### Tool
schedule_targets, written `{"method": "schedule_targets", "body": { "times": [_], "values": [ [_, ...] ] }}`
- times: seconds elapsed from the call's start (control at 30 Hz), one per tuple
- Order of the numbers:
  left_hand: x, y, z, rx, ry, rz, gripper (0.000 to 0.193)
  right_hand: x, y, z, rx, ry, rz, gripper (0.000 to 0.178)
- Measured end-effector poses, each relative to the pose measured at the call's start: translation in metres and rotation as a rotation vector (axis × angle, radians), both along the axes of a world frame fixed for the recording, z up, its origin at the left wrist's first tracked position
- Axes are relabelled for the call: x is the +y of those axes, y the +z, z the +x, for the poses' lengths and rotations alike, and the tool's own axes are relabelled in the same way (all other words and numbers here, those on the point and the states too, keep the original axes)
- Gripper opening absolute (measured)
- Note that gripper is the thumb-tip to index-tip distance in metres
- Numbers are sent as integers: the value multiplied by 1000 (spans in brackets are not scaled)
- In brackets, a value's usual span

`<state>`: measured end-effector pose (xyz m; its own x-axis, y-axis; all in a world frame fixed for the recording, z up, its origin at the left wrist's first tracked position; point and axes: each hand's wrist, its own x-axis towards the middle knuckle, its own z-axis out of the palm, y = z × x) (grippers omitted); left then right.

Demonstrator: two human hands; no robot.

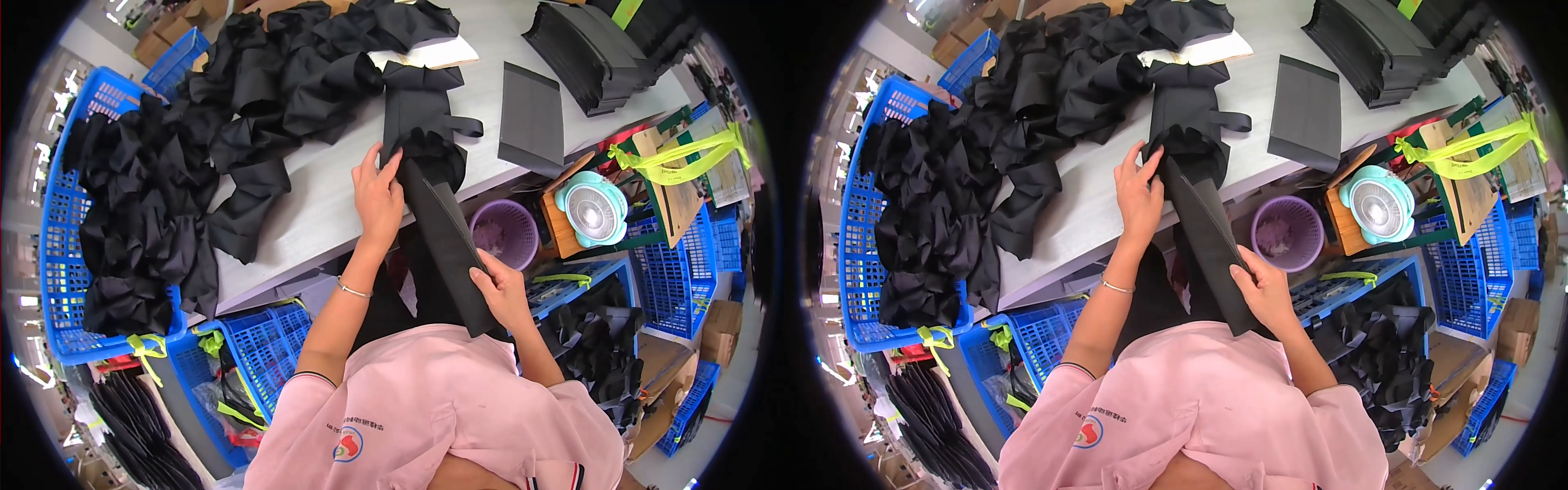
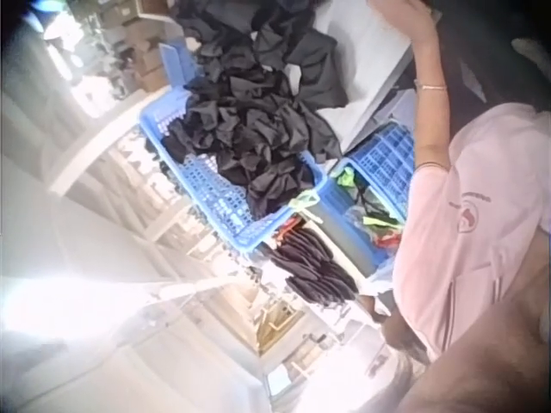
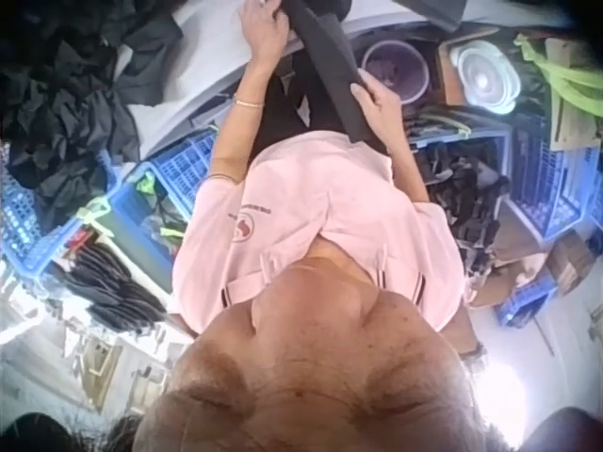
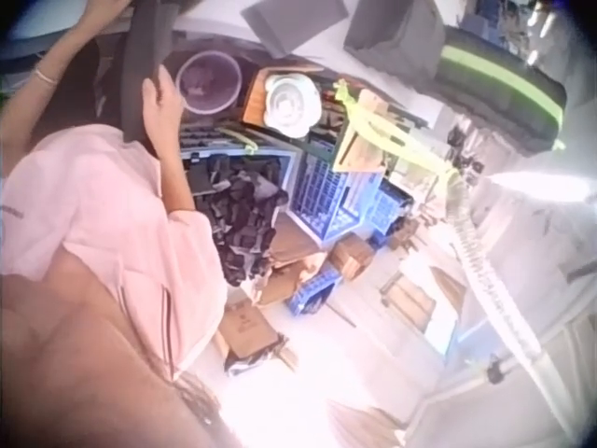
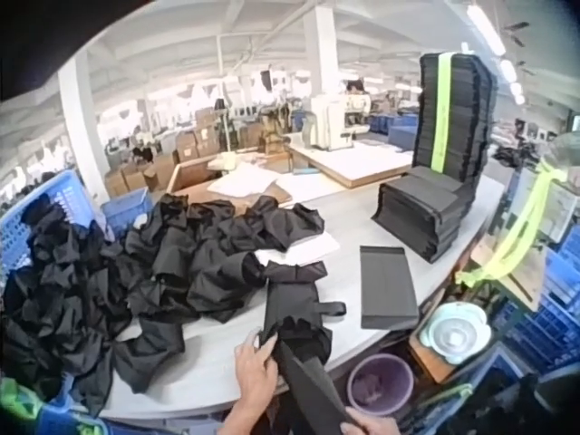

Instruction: The recorder is assembling, folding, and inspecting black fabric components at a workbench in a factory setting.

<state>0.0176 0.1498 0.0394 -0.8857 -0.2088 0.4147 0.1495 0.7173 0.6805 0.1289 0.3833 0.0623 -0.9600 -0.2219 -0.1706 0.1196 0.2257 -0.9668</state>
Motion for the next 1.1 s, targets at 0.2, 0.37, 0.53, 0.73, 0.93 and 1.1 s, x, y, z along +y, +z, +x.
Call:
{"method": "schedule_targets", "body": {
  "times": [0.2,0.37,0.53,0.73,0.93,1.1],
  "values": [
    [33,30,-1,203,-340,26,57,-25,23,-39,144,-41,93,33],
    [54,46,40,158,-697,68,55,-40,-28,-77,398,-86,193,20],
    [47,51,69,117,-722,51,54,-34,-61,-86,423,-16,146,22],
    [32,29,101,102,-358,141,86,-52,0,-88,-250,-319,-755,35],
    [60,40,90,150,-194,302,83,-57,8,-81,-262,-231,-924,40],
    [64,40,91,131,-163,369,69,-52,-7,-76,-333,-225,-1051,40]
  ]
}}
